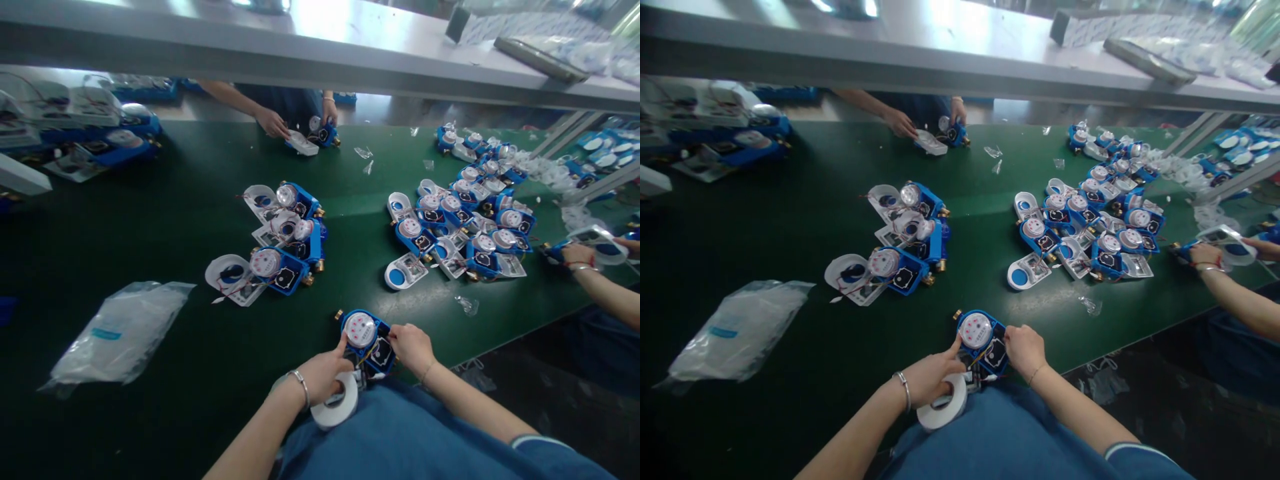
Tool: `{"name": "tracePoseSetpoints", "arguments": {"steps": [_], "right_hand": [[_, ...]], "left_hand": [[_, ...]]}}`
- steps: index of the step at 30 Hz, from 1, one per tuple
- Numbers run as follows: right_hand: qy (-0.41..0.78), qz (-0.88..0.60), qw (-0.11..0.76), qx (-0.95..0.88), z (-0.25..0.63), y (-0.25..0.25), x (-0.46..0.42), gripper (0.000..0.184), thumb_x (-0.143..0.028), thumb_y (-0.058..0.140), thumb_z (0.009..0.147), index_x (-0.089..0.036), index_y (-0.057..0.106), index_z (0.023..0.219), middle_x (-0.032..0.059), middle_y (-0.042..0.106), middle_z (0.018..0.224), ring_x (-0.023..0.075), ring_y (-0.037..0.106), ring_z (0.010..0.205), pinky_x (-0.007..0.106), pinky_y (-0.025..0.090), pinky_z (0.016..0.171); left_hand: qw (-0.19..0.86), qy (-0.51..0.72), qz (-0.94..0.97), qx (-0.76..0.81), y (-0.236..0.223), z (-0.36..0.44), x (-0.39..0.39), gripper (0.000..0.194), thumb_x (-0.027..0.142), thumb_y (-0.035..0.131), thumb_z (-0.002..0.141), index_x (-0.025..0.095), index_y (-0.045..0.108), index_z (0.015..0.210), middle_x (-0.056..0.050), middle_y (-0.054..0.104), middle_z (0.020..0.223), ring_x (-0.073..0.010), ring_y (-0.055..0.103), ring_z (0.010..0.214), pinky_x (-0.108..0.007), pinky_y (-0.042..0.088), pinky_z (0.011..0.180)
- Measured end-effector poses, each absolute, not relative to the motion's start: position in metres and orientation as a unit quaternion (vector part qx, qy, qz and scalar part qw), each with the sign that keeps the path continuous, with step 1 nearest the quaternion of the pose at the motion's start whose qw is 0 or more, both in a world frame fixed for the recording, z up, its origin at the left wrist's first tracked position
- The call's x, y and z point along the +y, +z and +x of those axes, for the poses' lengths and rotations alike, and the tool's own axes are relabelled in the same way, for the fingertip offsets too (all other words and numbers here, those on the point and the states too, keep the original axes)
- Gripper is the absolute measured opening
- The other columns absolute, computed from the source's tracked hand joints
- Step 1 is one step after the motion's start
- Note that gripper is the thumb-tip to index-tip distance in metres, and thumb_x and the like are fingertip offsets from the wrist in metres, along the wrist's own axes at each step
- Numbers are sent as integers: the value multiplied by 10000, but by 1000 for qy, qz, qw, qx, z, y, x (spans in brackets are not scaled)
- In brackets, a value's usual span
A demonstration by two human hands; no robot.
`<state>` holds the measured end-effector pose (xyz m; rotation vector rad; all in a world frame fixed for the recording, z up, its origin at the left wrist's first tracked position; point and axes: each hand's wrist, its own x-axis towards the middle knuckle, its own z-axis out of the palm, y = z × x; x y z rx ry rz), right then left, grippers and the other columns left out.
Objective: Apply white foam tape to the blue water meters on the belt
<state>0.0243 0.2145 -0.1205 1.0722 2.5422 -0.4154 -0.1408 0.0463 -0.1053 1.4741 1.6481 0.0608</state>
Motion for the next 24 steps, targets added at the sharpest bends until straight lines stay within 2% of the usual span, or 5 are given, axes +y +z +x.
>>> {"name": "tracePoseSetpoints", "arguments": {"steps": [3,6,10,15,24], "right_hand": [[-151,305,108,934,17,-107,220,268,-296,431,839,-220,680,772,77,617,774,210,530,834,294,395,709],[-181,242,26,953,-5,-100,225,300,-265,370,876,-204,660,926,80,599,939,196,480,933,295,365,826],[-222,106,96,964,-48,-107,220,311,-243,360,881,-207,594,1084,67,581,1016,177,466,932,302,359,846],[-170,-24,198,965,-83,-117,210,212,-359,492,802,-273,669,880,65,566,984,241,451,953,353,392,756],[-171,-76,148,971,-77,-120,197,120,-205,539,768,-193,657,750,53,591,858,189,478,837,306,388,734]], "left_hand": [[440,41,606,661,-108,-138,41,350,166,550,665,270,590,997,-36,153,1467,-253,610,938,-384,478,840],[433,53,601,670,-113,-134,34,397,149,544,666,309,577,1027,-1,84,1481,-253,594,976,-394,480,849],[433,69,586,682,-119,-129,27,415,159,555,655,323,570,1037,13,93,1478,-249,599,961,-385,488,844],[425,70,586,686,-123,-127,22,417,160,547,654,343,568,1028,25,203,1449,-245,604,942,-374,492,828],[428,89,580,687,-126,-127,17,386,228,556,661,342,581,1029,15,204,1450,-254,619,880,-371,499,765]]}}
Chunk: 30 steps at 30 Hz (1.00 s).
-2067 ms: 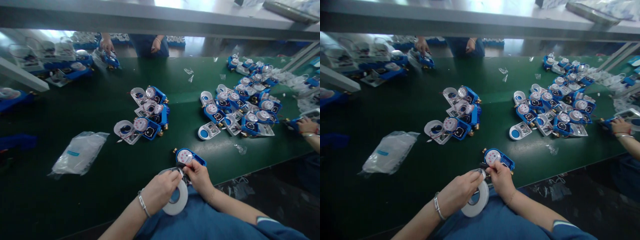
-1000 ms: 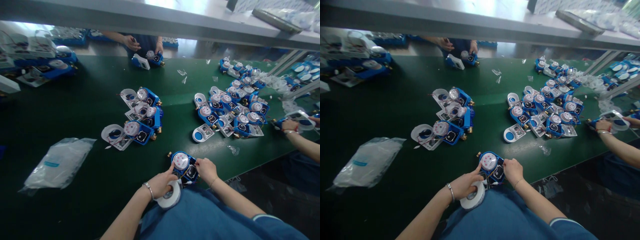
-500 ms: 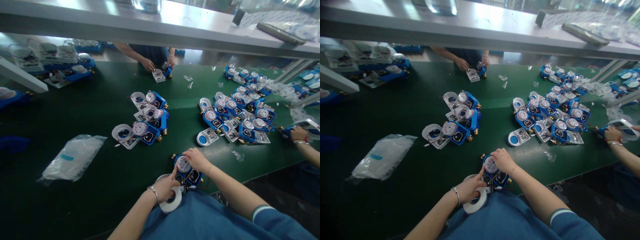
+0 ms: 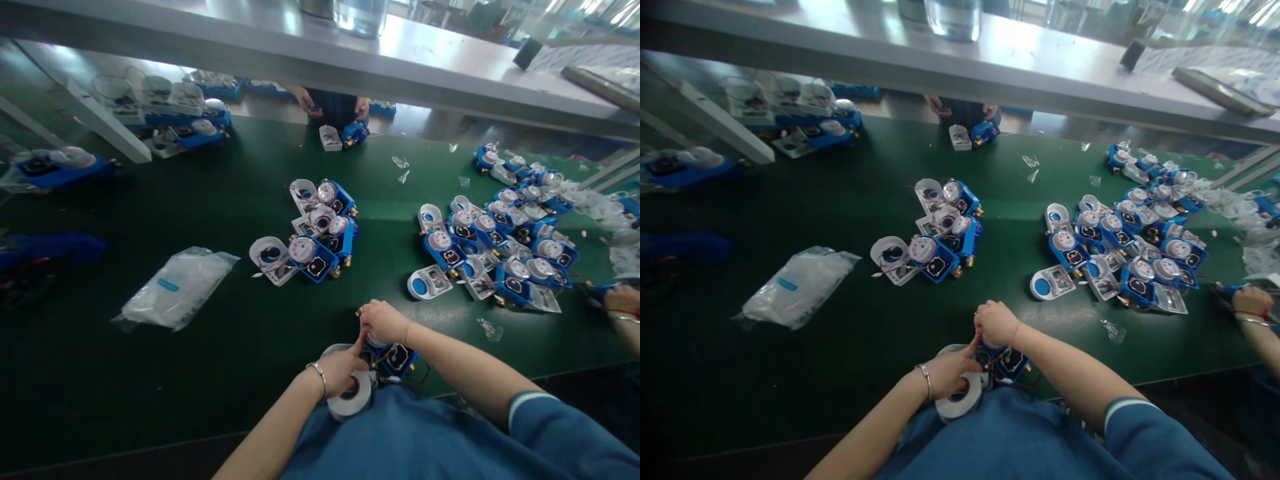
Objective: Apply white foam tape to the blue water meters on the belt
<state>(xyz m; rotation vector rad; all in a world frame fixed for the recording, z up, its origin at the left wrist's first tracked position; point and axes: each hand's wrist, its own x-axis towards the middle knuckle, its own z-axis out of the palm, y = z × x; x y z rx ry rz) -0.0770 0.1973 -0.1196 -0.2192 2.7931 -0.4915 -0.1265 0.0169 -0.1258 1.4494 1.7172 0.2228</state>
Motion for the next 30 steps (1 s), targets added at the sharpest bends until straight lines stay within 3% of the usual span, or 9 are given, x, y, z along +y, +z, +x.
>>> {"name": "tracePoseSetpoints", "arguments": {"steps": [9,11,17,23,28,30], "right_hand": [[-188,-138,78,969,-62,-131,214,188,-228,470,855,-163,645,839,59,581,850,156,456,833,251,393,763],[-167,-189,67,965,-65,-129,220,191,-233,464,857,-163,642,861,65,570,828,172,448,833,264,395,730],[-160,-218,112,956,-79,-123,240,192,-188,468,845,-157,643,917,66,565,785,157,470,765,263,394,721],[-265,-160,161,937,-83,-126,248,214,-220,526,811,-203,653,982,61,593,908,151,522,850,256,405,790],[-338,-165,172,910,-87,-124,247,178,-278,556,795,-191,679,890,41,611,911,125,555,826,223,421,782],[-345,-175,155,909,-86,-125,245,160,-266,555,795,-189,677,865,35,619,889,122,552,812,223,425,768]], "left_hand": [[441,71,581,681,-126,-131,19,529,243,556,661,310,493,1182,-40,553,1176,-226,604,867,-339,467,799],[441,75,586,676,-127,-132,19,528,233,554,657,305,499,1177,-45,519,1226,-228,602,882,-341,463,810],[427,60,598,676,-132,-133,19,449,235,563,651,323,561,1091,-14,208,1451,-244,614,876,-377,476,804],[434,67,592,676,-133,-135,19,478,241,563,661,337,532,1129,-29,329,1398,-249,611,901,-375,475,818],[443,55,600,664,-127,-137,20,472,244,553,663,345,537,1124,-1,135,1475,-232,615,888,-359,486,798],[447,58,598,663,-125,-137,18,474,246,548,672,346,529,1134,8,126,1477,-224,614,889,-353,483,802]]}}
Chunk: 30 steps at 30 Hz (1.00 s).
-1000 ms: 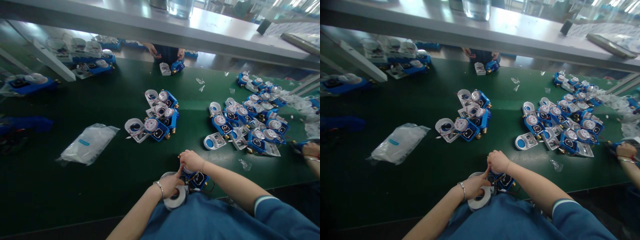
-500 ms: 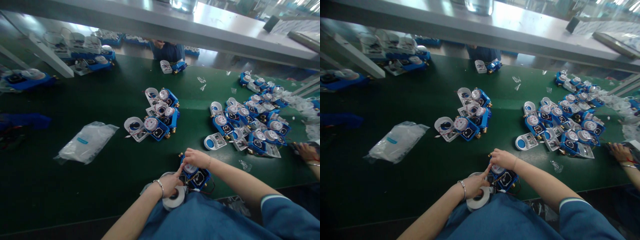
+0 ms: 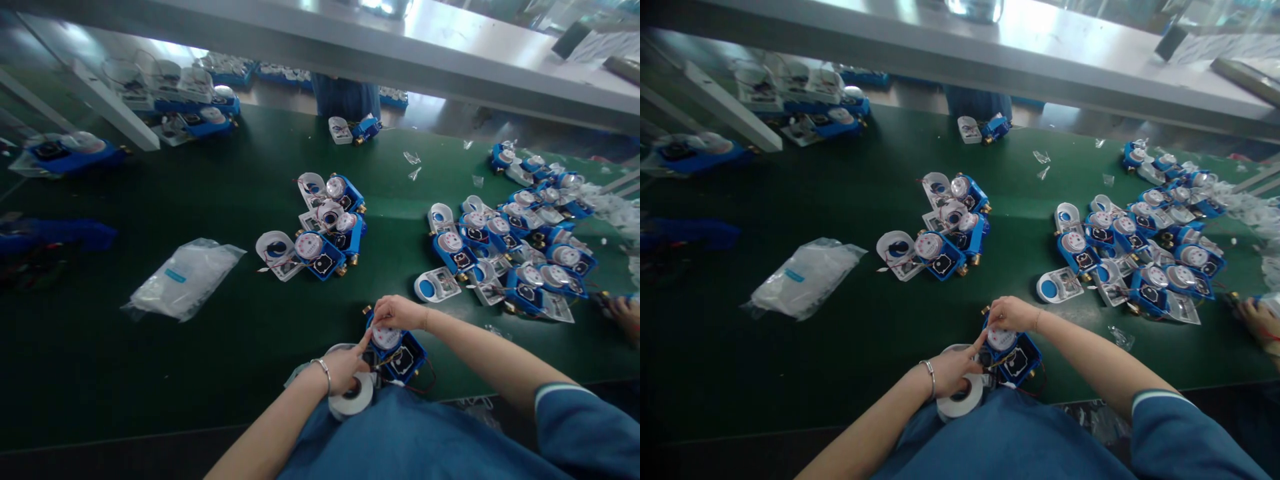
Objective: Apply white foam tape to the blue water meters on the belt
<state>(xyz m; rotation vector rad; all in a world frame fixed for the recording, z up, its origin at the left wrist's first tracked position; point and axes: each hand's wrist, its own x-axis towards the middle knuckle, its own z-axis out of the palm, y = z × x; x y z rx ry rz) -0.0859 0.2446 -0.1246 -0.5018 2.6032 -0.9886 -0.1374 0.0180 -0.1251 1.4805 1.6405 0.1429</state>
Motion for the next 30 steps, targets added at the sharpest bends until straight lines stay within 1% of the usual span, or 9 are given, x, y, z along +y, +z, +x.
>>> {"name": "tracePoseSetpoints", "arguments": {"steps": [6,11,17,20,23,25,27,29,30], "right_hand": [[-322,-170,38,931,-63,-136,235,159,-186,484,835,-187,642,839,44,629,895,144,511,868,272,429,797],[-299,-158,-25,941,-43,-144,237,168,-164,440,854,-176,608,856,70,619,921,147,499,856,293,444,785],[-314,-140,2,939,-52,-144,248,146,-176,477,840,-171,623,828,54,617,832,139,500,787,264,437,744],[-324,-141,35,935,-61,-142,252,133,-186,500,830,-159,626,801,55,618,842,136,512,824,260,430,776],[-322,-141,43,935,-63,-140,256,120,-150,504,820,-160,623,815,48,622,877,126,519,852,246,423,799],[-319,-146,50,935,-63,-139,257,145,-103,491,812,-165,619,844,42,621,918,117,514,876,231,415,813],[-314,-153,59,935,-64,-139,259,179,-60,481,799,-166,616,851,36,618,946,110,508,886,217,405,822],[-309,-160,64,935,-65,-140,260,189,-47,477,793,-165,617,836,31,619,939,108,505,873,209,399,818],[-308,-164,65,935,-66,-140,260,188,-51,476,794,-168,619,828,29,620,925,108,504,857,208,398,810]], "left_hand": [[451,81,585,669,-123,-137,14,522,217,549,664,340,509,1170,-14,188,1463,-217,621,836,-357,485,770],[465,88,559,681,-126,-135,18,542,190,559,630,314,525,1156,-18,450,1318,-197,612,838,-318,468,802],[467,73,554,685,-121,-136,29,593,162,557,610,297,484,1183,-47,566,1189,-228,616,855,-335,461,782],[476,137,538,683,-109,-156,31,472,145,501,637,310,538,1077,4,570,1185,-198,591,942,-290,445,812],[434,174,438,768,-107,-189,23,422,191,442,714,287,486,1122,-8,627,1058,-174,590,934,-278,440,821],[390,123,341,847,-113,-209,12,421,281,415,765,228,442,1182,-77,648,973,-233,597,916,-371,444,825],[357,53,267,894,-123,-219,2,494,300,416,767,168,395,1243,-169,629,1004,-359,532,1024,-576,368,851],[302,9,231,925,-131,-217,-4,566,210,446,729,169,354,1287,-222,518,1200,-455,312,1211,-747,166,851],[262,8,232,937,-134,-212,-2,597,161,452,709,194,346,1295,-204,416,1315,-452,184,1274,-769,68,860]]}}
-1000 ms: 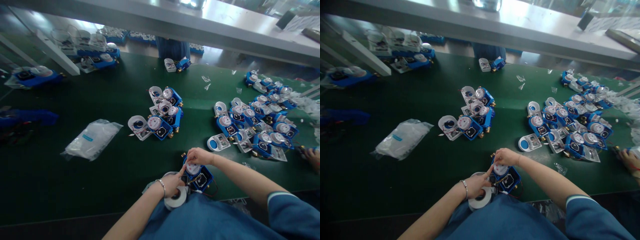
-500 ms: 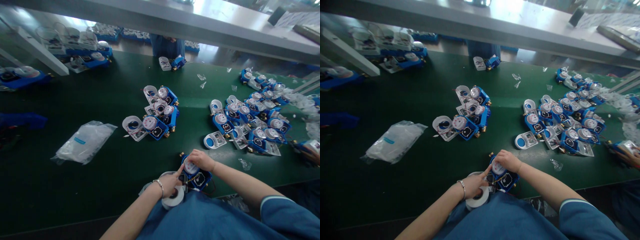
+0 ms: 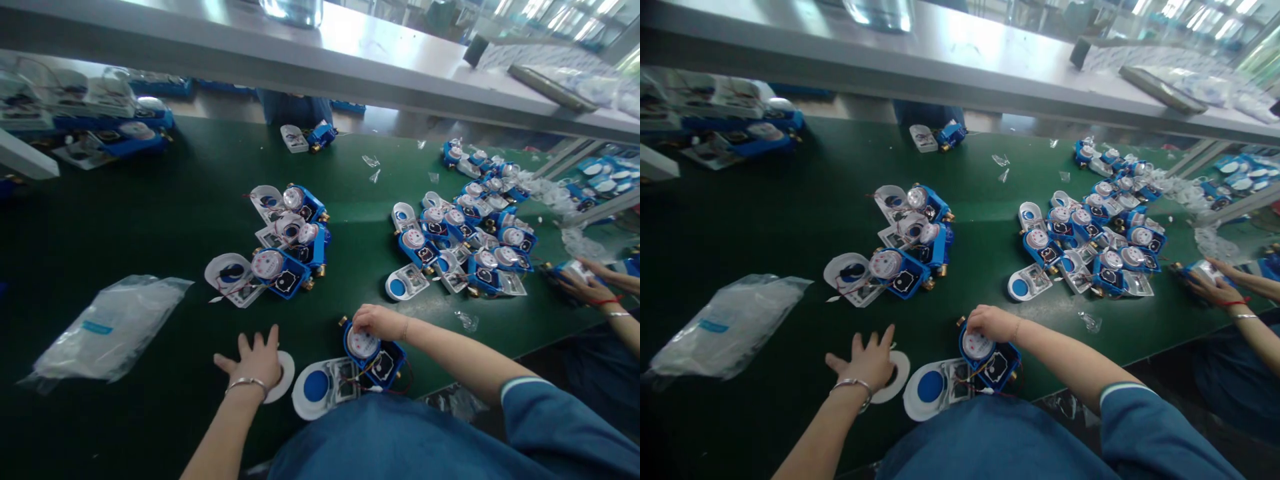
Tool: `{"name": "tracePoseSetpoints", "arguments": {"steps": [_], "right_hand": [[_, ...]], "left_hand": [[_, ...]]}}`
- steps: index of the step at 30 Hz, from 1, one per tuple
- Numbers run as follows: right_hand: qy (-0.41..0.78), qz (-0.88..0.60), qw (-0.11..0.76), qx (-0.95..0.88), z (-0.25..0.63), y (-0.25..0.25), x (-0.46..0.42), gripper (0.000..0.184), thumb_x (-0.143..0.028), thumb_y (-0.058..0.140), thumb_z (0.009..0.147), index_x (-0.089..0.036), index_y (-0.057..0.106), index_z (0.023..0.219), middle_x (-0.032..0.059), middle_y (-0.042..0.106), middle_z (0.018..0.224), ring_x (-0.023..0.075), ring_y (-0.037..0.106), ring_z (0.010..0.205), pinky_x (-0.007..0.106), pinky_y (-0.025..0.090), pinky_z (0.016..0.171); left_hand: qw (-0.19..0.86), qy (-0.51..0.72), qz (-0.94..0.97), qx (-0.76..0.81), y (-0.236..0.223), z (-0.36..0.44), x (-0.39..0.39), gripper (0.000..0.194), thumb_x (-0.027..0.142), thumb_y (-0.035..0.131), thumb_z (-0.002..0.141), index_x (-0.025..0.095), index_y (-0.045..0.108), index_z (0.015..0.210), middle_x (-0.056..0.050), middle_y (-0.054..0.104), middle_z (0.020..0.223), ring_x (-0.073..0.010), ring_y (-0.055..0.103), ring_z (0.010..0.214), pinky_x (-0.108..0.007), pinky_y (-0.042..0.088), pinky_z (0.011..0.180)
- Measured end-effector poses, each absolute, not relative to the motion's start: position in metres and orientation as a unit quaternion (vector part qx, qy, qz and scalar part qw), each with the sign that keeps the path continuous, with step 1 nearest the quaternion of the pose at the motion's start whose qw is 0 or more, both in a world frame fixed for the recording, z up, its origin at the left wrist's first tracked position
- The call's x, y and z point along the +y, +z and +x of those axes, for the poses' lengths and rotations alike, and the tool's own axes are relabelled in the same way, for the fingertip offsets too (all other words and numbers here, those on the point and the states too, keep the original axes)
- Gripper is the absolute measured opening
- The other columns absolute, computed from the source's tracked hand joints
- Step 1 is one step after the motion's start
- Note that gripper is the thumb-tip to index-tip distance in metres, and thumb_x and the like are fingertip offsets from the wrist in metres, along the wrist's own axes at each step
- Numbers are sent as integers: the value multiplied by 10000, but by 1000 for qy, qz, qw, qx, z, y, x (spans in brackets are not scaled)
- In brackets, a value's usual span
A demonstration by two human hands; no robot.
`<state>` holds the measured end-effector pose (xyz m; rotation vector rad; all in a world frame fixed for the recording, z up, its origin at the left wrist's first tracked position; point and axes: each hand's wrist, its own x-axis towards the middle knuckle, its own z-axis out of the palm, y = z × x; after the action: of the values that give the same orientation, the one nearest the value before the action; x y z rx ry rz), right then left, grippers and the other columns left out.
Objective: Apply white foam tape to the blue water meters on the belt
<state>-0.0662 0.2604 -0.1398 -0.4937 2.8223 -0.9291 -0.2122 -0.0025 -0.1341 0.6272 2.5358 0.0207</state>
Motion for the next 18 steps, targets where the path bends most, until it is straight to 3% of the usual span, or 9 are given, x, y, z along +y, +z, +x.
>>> {"name": "tracePoseSetpoints", "arguments": {"steps": [2,3,5,7,11,18], "right_hand": [[-304,-175,69,934,-68,-140,258,187,-67,473,799,-175,623,825,26,621,891,110,499,817,213,396,791],[-302,-180,72,933,-68,-140,256,183,-79,474,801,-178,625,828,26,620,873,113,494,794,218,394,779],[-291,-198,76,933,-68,-139,251,186,-94,470,806,-184,626,852,29,613,847,122,482,763,232,390,762],[-260,-228,78,935,-68,-137,247,200,-99,456,810,-186,620,884,35,602,836,133,470,760,249,383,765],[-193,-276,65,939,-67,-134,249,208,-94,434,816,-180,602,903,42,584,841,147,450,789,258,375,788],[-141,-286,34,947,-46,-126,261,229,-168,361,882,-151,570,975,77,570,847,168,447,813,292,387,764]], "left_hand": [[198,79,277,937,-140,-196,9,600,120,435,712,224,345,1296,-127,223,1442,-368,50,1330,-697,-13,960],[198,148,312,917,-143,-186,18,572,137,422,738,214,338,1299,-110,199,1452,-317,73,1339,-623,20,1026],[262,288,363,847,-153,-169,42,513,219,403,795,183,329,1302,-112,303,1402,-231,240,1302,-457,169,1083],[316,334,370,808,-166,-155,64,441,288,409,813,181,416,1241,-95,461,1273,-185,413,1189,-357,312,1036],[337,356,352,797,-189,-144,83,330,336,421,817,168,577,1054,-84,495,1132,-166,483,1079,-302,368,992],[343,381,309,801,-191,-139,76,316,351,425,819,181,591,1028,-66,481,990,-172,501,975,-337,383,970]]}}
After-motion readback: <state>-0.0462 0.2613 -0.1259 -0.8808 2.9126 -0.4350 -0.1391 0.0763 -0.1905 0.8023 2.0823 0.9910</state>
